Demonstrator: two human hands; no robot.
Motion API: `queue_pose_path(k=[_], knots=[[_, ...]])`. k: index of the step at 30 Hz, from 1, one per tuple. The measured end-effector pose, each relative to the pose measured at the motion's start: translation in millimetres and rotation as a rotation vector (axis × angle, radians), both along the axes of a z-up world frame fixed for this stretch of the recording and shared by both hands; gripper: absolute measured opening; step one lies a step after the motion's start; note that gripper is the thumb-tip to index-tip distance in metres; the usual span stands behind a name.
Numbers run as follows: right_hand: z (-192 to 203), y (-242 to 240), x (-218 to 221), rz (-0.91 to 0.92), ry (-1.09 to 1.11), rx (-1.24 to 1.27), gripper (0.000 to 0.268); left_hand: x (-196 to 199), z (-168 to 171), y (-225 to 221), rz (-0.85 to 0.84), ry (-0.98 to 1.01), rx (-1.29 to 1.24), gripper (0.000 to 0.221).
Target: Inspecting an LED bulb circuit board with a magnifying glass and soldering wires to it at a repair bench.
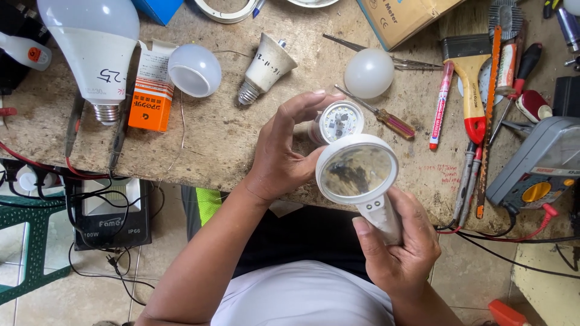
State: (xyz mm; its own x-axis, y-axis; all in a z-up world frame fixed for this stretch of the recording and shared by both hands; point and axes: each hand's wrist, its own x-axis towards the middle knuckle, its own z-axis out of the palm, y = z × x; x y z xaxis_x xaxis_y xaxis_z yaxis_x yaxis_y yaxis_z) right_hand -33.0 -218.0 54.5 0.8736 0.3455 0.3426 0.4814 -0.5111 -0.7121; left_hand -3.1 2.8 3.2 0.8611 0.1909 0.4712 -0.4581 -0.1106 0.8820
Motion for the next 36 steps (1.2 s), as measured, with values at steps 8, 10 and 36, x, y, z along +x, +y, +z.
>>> queue_pose_path(k=[8, 10, 36], knots=[[6.1, 1.7, 2.3, 0.035, -0.024, 0.006, 0.05, 0.5, -0.2, -1.1, -0.035, 0.026, -0.046, 0.057], [7.0, 2.9, 2.9, 0.032, -0.023, -0.008, 0.049, 0.6, -1.1, -1.0, -0.042, 0.027, -0.05, 0.058], [-32.7, -54.0, 80.7, -0.392, -0.182, -0.36, 0.047, 9.7, 13.3, -13.7, 0.243, -0.047, 0.225, 0.089]])
